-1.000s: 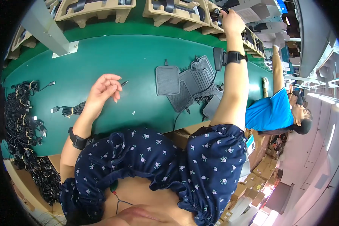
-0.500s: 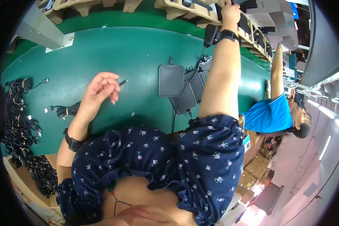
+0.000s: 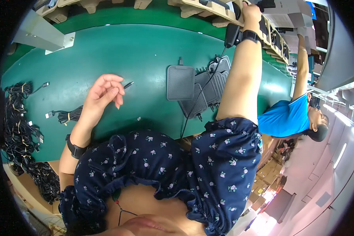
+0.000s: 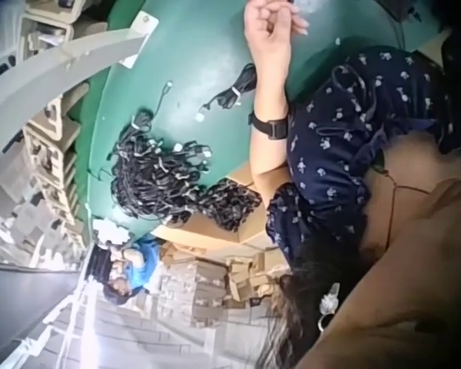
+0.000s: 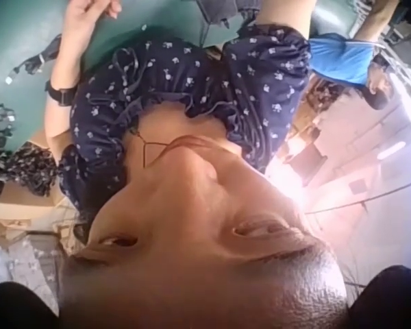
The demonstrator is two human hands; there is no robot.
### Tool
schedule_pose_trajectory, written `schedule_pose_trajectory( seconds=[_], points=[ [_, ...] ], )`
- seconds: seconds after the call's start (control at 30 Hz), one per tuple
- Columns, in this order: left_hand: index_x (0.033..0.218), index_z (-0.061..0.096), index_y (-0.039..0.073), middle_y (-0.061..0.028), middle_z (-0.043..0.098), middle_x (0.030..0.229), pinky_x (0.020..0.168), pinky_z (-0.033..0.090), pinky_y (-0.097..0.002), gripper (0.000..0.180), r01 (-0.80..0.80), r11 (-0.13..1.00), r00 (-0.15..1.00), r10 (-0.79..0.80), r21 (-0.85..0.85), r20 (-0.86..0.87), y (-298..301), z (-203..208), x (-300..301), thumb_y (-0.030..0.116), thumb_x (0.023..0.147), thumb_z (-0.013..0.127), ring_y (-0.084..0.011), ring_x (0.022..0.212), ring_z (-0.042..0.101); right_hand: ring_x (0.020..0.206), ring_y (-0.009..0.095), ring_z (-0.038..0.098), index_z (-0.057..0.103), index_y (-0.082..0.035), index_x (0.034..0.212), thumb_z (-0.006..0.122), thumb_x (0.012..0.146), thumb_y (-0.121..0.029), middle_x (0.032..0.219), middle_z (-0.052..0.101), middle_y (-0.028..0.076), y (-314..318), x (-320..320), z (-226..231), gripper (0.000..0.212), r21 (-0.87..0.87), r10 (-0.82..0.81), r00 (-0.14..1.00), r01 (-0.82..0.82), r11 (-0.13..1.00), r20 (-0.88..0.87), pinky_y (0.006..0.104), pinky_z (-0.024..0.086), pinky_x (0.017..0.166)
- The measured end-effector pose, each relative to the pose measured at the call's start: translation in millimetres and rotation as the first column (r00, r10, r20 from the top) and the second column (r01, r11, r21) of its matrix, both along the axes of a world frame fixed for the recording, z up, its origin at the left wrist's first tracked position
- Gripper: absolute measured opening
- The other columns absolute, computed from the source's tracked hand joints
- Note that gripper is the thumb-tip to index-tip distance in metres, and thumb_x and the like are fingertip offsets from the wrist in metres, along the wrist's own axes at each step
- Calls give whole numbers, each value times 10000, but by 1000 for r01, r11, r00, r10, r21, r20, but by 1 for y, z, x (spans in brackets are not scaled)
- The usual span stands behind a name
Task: The person picks up a cable, wraps it, and places it into a tray before taking a filter from a box and laying it on the table. They repeat this process multiple times, occasionally placing the filters into the trays.
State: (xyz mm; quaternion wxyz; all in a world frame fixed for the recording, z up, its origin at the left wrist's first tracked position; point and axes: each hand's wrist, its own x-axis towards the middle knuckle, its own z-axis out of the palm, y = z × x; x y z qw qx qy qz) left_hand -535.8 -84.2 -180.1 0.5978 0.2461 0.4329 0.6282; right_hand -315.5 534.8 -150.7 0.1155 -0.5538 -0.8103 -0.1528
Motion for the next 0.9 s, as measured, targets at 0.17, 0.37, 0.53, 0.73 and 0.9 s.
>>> schedule_pose_trajectory(
  seconds=[0.17,0.37,0.53,0.73,0.9],
  points=[
    [1073,480,14,-56,570,833,573,457,-226,186,-37,999,999,37,-16,-9,-2,-1,3,58,892,466,-102,667,552,871,330,614,634,-18,866,632,712,-495,892,634,205,5,-17,-2,501,-119,61,996,-53,992,65,378,477,759],
    [1077,477,10,-59,569,833,575,458,-223,189,-24,1000,1000,24,-3,-12,2,0,1,44,893,458,-103,668,551,852,336,609,625,8,941,529,759,-528,898,622,218,37,0,7,575,-290,10,978,51,956,206,381,478,733],
    [1061,479,3,-57,564,814,574,463,-228,176,-70,997,997,69,-12,-39,-6,-4,2,26,890,442,-106,667,555,980,358,556,622,-69,981,532,766,-422,993,604,204,-68,-44,-3,423,-171,9,992,-31,985,-124,393,435,842],
    [1042,481,3,-60,561,798,573,470,-232,160,-50,998,998,52,37,-42,-9,-13,-2,28,889,444,-113,650,561,1067,326,486,365,-238,1304,525,797,-276,1173,489,173,-159,-38,23,533,146,-95,955,55,988,281,434,386,894],
    [1034,481,2,-65,561,794,575,473,-236,154,-44,995,998,48,86,-42,-9,-21,-5,30,885,451,-121,649,562,905,285,549,525,-181,1147,588,767,-153,983,560,115,-263,-60,45,386,212,444,832,-525,825,334,365,469,753]
  ],
)
